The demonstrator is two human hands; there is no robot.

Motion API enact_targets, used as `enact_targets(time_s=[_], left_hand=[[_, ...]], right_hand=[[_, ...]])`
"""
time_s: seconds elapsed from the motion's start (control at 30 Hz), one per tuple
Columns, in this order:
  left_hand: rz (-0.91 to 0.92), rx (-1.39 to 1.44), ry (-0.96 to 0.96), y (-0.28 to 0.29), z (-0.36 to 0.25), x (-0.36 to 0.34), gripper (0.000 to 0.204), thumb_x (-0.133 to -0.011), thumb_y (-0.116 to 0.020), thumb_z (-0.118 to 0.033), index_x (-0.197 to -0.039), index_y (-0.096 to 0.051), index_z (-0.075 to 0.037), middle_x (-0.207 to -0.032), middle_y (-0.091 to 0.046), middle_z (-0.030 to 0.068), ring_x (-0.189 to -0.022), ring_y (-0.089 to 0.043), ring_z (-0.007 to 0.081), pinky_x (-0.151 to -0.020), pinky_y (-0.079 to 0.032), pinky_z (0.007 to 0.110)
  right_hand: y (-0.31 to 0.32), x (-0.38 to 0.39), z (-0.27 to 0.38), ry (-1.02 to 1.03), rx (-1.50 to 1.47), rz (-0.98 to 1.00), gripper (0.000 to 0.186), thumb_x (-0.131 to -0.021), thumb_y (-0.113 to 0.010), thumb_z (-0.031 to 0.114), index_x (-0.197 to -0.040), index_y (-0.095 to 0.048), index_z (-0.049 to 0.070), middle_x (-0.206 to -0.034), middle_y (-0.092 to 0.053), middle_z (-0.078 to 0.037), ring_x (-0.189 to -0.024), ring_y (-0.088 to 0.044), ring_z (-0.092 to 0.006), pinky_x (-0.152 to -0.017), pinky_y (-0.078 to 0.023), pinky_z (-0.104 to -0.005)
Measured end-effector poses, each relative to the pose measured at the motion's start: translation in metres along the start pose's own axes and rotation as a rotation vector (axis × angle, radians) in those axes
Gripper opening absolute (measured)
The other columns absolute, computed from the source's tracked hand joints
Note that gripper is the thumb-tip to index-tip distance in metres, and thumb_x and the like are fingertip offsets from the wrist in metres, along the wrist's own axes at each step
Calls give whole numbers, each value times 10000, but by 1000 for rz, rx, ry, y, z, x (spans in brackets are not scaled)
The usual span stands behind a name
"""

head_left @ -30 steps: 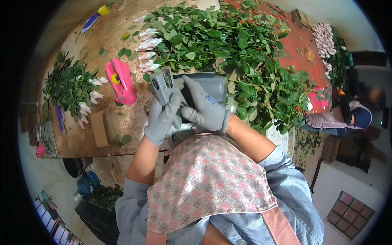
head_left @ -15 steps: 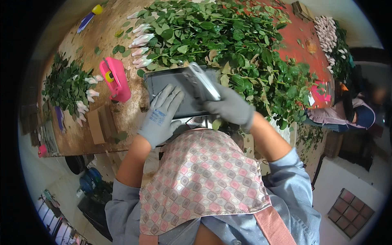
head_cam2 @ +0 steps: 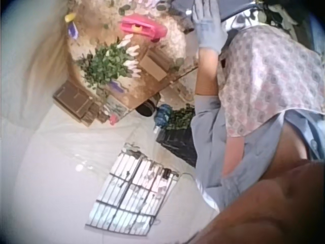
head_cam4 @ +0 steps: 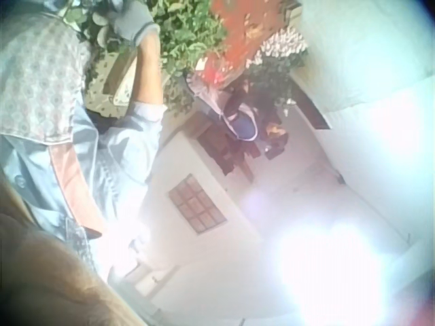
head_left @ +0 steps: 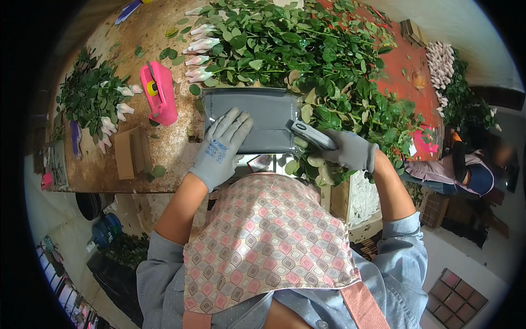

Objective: The person arranges pink flower buds and green leaves into a gray tray, then covers them with a cardboard sheet and wraps the tray in clear plastic film. The person repeats this process with additional trays, stacking the finished packages on the floor.

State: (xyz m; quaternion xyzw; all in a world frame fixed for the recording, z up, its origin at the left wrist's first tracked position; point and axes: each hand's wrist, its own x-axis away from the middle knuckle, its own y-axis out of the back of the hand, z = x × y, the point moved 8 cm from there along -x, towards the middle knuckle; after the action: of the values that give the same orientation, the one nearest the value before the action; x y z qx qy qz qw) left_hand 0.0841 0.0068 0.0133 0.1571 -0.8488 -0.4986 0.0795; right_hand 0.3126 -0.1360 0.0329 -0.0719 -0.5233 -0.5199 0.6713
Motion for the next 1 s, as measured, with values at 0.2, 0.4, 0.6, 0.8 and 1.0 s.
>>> enact_targets(time_s=[0.2, 0.4, 0.6, 0.8, 1.0], left_hand=[[-23, -52, -36, -2, 1, 0, 832, -738, -823, -88, -1497, -483, -84, -1581, -446, 121, -1510, -342, 358, -1239, -304, 500], [-22, -155, -74, -5, -4, 1, 767, -748, -824, -105, -1459, -536, -115, -1569, -460, 110, -1492, -360, 370, -1229, -320, 510], [-9, -146, -57, -4, -4, 0, 738, -752, -820, -118, -1441, -554, -108, -1556, -473, 99, -1482, -366, 379, -1214, -335, 520], [-3, -138, -69, -1, -6, -3, 720, -752, -808, -127, -1428, -560, -93, -1536, -488, 112, -1468, -381, 388, -1211, -337, 523], [-10, -176, -74, -5, -5, -2, 716, -763, -806, -134, -1431, -550, -96, -1546, -467, 112, -1482, -354, 382, -1213, -330, 531]], right_hand=[[-11, -10, -15, 300, -689, 228, 506, -944, -711, 152, -1404, -559, 8, -932, -693, -10, -806, -600, -96, -701, -496, -275], [-7, -9, -7, 146, -203, 20, 528, -947, -692, 146, -1440, -542, 30, -924, -670, -14, -797, -523, -70, -711, -471, -250], [1, -15, 4, 198, -48, 32, 466, -912, -695, 215, -1322, -584, 24, -922, -711, -159, -781, -669, -232, -718, -529, -376], [-2, -24, -1, 240, 285, -177, 387, -904, -742, 286, -1101, -576, -3, -904, -704, -239, -894, -693, -434, -774, -527, -495], [-13, -28, -5, 119, 395, -236, 377, -919, -713, 329, -1076, -564, 20, -875, -701, -229, -872, -693, -435, -776, -524, -514]])
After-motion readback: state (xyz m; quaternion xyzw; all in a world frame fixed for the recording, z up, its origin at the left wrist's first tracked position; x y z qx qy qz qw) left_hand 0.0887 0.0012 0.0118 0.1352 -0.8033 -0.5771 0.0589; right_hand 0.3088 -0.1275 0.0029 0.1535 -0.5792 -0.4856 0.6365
